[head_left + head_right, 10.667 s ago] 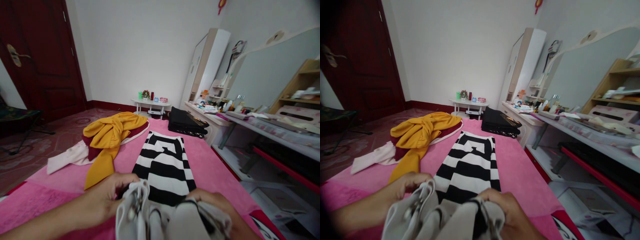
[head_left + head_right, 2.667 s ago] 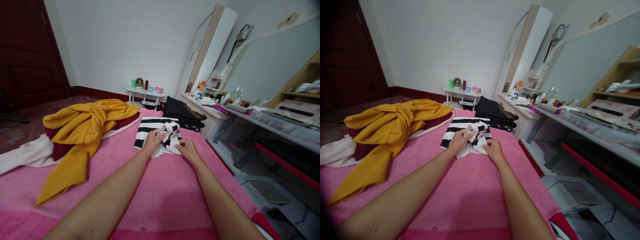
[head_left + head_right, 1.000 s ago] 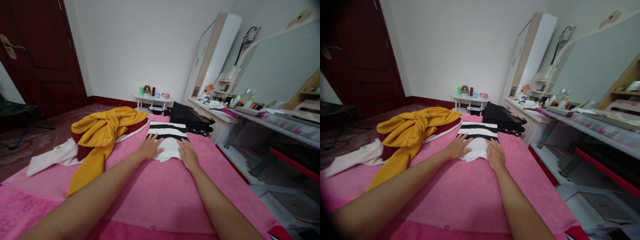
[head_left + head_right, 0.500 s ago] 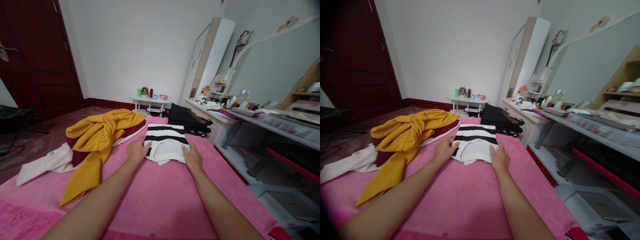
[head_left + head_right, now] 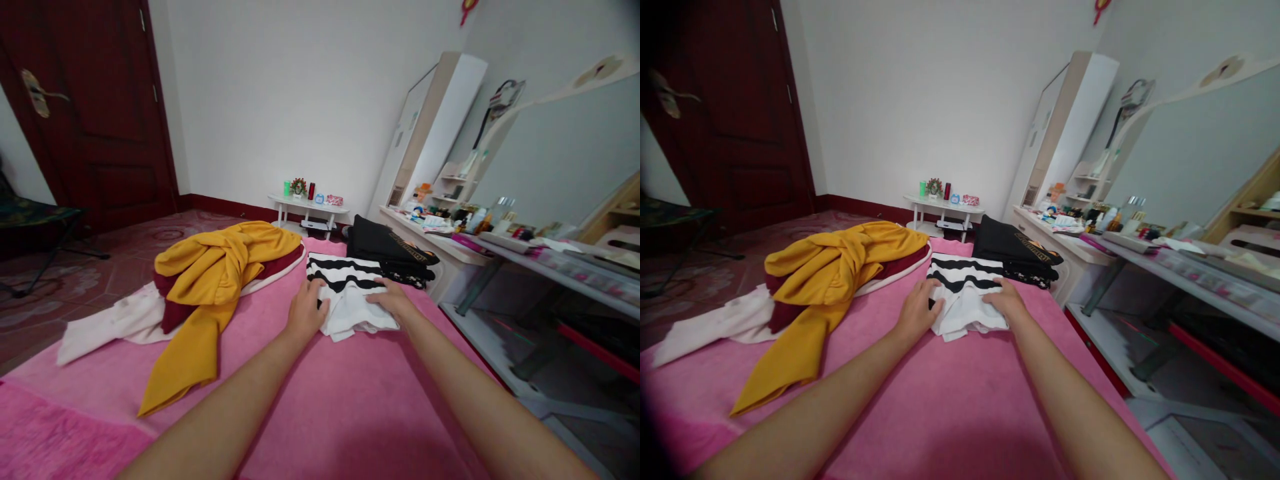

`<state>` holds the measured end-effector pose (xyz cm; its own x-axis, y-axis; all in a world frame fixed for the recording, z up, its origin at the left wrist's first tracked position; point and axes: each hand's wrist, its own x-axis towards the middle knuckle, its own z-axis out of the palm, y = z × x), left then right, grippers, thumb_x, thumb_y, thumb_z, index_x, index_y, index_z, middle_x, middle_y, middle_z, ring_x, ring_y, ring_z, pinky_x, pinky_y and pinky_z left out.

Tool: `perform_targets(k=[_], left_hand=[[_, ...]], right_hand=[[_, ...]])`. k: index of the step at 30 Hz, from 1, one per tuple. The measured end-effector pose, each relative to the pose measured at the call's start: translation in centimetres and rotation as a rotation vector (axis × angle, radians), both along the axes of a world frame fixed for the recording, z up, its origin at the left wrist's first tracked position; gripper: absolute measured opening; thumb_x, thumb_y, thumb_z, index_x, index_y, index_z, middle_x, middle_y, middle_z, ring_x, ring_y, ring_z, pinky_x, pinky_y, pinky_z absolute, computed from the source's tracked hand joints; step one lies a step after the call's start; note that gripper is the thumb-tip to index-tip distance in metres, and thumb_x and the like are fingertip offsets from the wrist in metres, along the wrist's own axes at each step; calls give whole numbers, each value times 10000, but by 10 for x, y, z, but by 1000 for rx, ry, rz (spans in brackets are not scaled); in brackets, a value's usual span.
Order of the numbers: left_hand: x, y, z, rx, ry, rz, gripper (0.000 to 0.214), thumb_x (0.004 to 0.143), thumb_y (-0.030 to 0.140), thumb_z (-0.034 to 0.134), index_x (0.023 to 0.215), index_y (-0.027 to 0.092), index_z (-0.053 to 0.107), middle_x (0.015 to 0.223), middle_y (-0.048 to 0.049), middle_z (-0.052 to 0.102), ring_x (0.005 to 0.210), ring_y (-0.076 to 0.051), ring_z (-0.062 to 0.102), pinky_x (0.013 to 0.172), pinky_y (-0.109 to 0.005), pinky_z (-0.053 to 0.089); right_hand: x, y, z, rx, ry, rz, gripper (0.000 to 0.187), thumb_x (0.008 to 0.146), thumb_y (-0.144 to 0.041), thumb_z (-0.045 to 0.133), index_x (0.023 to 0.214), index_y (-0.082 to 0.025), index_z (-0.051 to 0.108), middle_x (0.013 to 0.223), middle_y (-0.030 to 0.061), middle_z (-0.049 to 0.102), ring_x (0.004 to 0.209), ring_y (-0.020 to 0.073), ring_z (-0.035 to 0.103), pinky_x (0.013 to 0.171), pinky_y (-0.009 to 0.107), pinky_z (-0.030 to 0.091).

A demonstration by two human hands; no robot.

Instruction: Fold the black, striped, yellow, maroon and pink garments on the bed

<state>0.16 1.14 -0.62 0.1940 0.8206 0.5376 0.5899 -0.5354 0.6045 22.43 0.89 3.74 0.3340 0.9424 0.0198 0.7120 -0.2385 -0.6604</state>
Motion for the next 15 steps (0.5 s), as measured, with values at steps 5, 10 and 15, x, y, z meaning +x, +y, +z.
perform_targets(k=[5, 10, 15], left_hand=[[11, -22, 5, 183, 3, -367, 413, 717, 182, 572, 1129, 196, 552, 1196, -112, 442, 1074, -242, 484, 920, -348, 423], [10, -31, 3, 222, 82, -597, 320, 679, 242, 653, 992, 177, 666, 1131, -122, 498, 1066, -266, 476, 927, -370, 410], [0, -21, 6, 28, -98, -460, 221, 864, 259, 472, 877, 209, 686, 927, -46, 645, 885, -174, 582, 827, -272, 428]], right_hand=[[-60, 25, 36, -110, -564, 141, 709, 721, -697, 517, 1164, -152, 614, 1175, 175, 629, 1076, 323, 589, 857, 395, 445], [-90, 44, 43, -302, -703, 152, 697, 584, -581, 694, 1120, -138, 641, 1113, 180, 659, 1028, 327, 617, 817, 389, 467], [-80, 37, 41, -241, -714, 99, 509, 596, -407, 688, 1030, -141, 682, 1046, 170, 683, 966, 310, 641, 740, 345, 481]])
